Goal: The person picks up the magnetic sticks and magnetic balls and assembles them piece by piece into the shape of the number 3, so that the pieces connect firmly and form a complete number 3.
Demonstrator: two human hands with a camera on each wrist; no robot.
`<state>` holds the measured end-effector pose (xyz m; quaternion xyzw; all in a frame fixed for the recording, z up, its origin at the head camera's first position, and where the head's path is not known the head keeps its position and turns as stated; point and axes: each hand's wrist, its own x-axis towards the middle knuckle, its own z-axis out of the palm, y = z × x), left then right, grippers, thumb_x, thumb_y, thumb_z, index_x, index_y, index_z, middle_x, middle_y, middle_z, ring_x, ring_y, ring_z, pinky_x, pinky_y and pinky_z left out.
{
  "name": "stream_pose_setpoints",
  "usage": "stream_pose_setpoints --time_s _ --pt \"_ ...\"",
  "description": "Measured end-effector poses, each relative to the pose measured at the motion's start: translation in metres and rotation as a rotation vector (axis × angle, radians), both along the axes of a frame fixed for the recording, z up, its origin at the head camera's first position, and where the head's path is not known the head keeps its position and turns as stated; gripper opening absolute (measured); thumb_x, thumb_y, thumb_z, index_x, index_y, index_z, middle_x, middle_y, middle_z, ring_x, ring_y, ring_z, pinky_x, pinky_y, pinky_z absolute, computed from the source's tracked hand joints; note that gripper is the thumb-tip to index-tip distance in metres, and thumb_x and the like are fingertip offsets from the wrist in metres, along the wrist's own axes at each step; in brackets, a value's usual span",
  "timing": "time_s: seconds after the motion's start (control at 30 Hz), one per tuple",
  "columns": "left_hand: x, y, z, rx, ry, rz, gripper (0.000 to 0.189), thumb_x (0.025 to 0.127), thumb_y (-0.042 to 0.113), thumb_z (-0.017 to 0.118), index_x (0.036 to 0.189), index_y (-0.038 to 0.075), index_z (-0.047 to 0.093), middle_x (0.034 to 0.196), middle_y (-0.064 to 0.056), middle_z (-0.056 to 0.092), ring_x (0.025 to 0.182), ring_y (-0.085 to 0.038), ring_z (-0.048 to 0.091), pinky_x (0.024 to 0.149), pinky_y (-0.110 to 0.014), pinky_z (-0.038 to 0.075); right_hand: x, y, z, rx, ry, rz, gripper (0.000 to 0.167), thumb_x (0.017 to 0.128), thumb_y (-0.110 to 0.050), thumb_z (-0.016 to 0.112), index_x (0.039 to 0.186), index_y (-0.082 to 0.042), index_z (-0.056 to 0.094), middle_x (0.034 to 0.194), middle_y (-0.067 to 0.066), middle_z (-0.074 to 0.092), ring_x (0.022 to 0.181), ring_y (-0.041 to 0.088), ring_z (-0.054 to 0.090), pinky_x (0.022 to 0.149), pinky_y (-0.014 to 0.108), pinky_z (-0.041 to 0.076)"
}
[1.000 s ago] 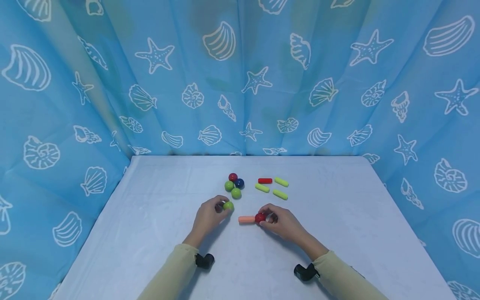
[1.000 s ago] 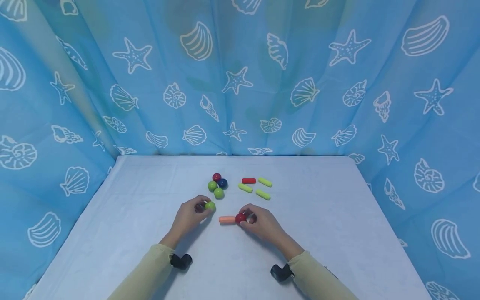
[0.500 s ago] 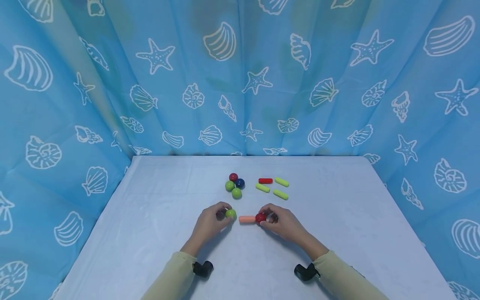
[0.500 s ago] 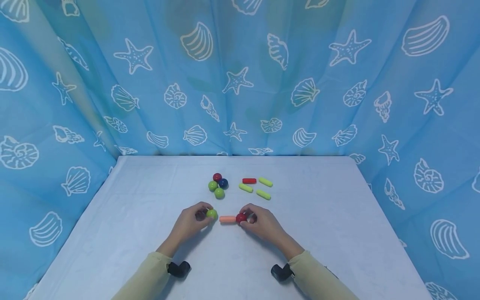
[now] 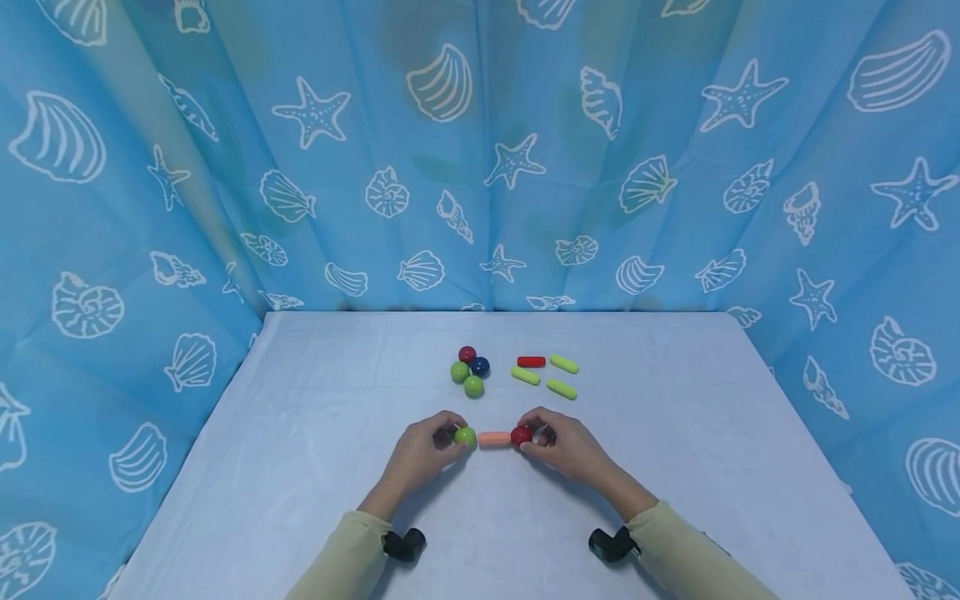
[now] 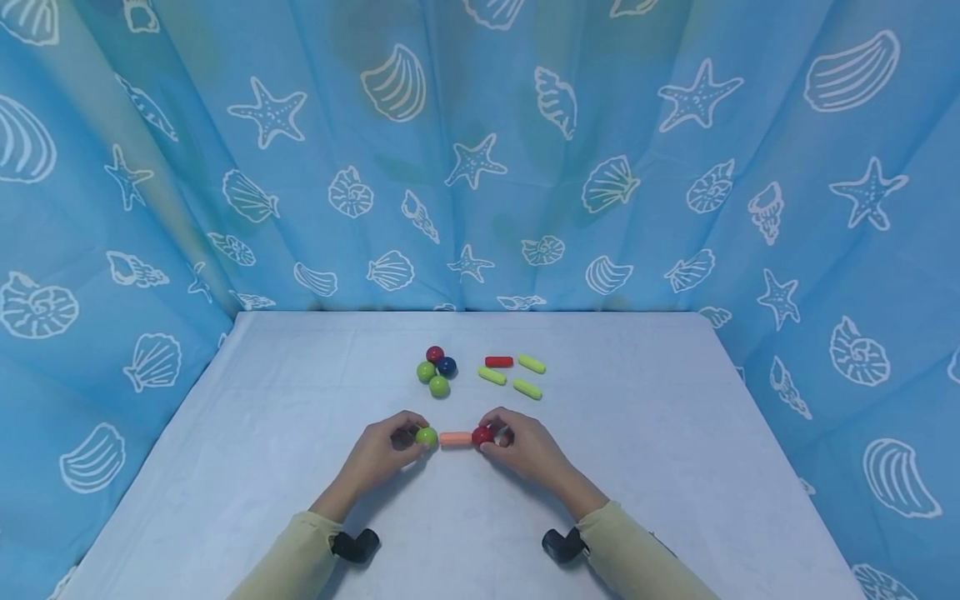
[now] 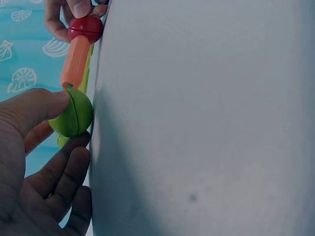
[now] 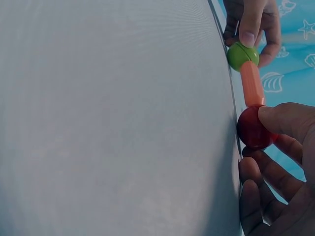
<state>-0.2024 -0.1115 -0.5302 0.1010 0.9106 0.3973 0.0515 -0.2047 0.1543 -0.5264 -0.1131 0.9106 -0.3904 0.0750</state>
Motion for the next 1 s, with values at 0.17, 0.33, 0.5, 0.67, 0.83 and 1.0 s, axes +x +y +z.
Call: stream_pose_setpoints --time_s 0.17,0.33,0.5,0.67,0.83,1.0 --pt "0.0001 0.0001 -0.0025 0.008 0.013 -0.019 0.028 0.088 0.023 0.079 0.114 0.026 0.069 0.101 0.007 0.068 0.094 -0.012 0.062 0.086 -0.037 0.052 0.0001 -0.0008 0.0008 0.001 0.002 -0.001 0.032 0.088 -0.017 0.081 0.115 -0.025 0.068 0.097 -0.011 0.063 0.083 0.012 0.056 0.074 0.029 0.050" --pt "0.0003 0.0001 -0.0029 0.012 0.012 -0.019 0.029 0.089 0.024 0.079 0.115 0.026 0.069 0.103 0.007 0.068 0.095 -0.012 0.061 0.087 -0.037 0.052 0.0001 -0.0015 0.0010 -0.001 0.000 -0.007 0.032 0.087 -0.017 0.081 0.116 -0.025 0.068 0.097 -0.011 0.064 0.083 0.012 0.056 0.074 0.029 0.050" --pt "0.0006 0.0000 -0.0033 0.016 0.012 -0.026 0.035 0.088 0.026 0.080 0.120 0.024 0.067 0.106 0.006 0.067 0.095 -0.012 0.061 0.087 -0.037 0.052 0.0008 -0.0008 0.0004 0.000 0.005 -0.008 0.033 0.087 -0.018 0.081 0.117 -0.025 0.068 0.098 -0.010 0.064 0.084 0.012 0.056 0.074 0.028 0.050" --pt "0.0005 0.0003 -0.0044 0.006 0.024 -0.021 0.033 0.088 0.025 0.080 0.119 0.022 0.068 0.107 0.006 0.067 0.097 -0.012 0.061 0.088 -0.037 0.053 0.0012 0.0011 -0.0008 -0.010 0.012 0.009 0.034 0.088 -0.017 0.080 0.119 -0.024 0.067 0.099 -0.010 0.064 0.084 0.012 0.056 0.074 0.027 0.050" --pt "0.0004 0.0009 -0.0053 0.001 0.029 -0.014 0.029 0.089 0.023 0.080 0.115 0.022 0.069 0.107 0.006 0.067 0.096 -0.012 0.061 0.088 -0.037 0.053 0.0005 0.0029 -0.0006 -0.021 -0.010 -0.001 0.034 0.089 -0.018 0.079 0.120 -0.024 0.067 0.099 -0.011 0.064 0.084 0.011 0.056 0.075 0.028 0.050" --pt "0.0009 0.0011 -0.0051 -0.007 0.030 -0.017 0.029 0.089 0.024 0.079 0.115 0.022 0.068 0.105 0.007 0.067 0.095 -0.012 0.061 0.087 -0.036 0.053 -0.0001 0.0042 -0.0013 -0.034 -0.020 -0.012 0.032 0.089 -0.017 0.079 0.118 -0.024 0.068 0.100 -0.012 0.065 0.084 0.011 0.056 0.077 0.029 0.050"
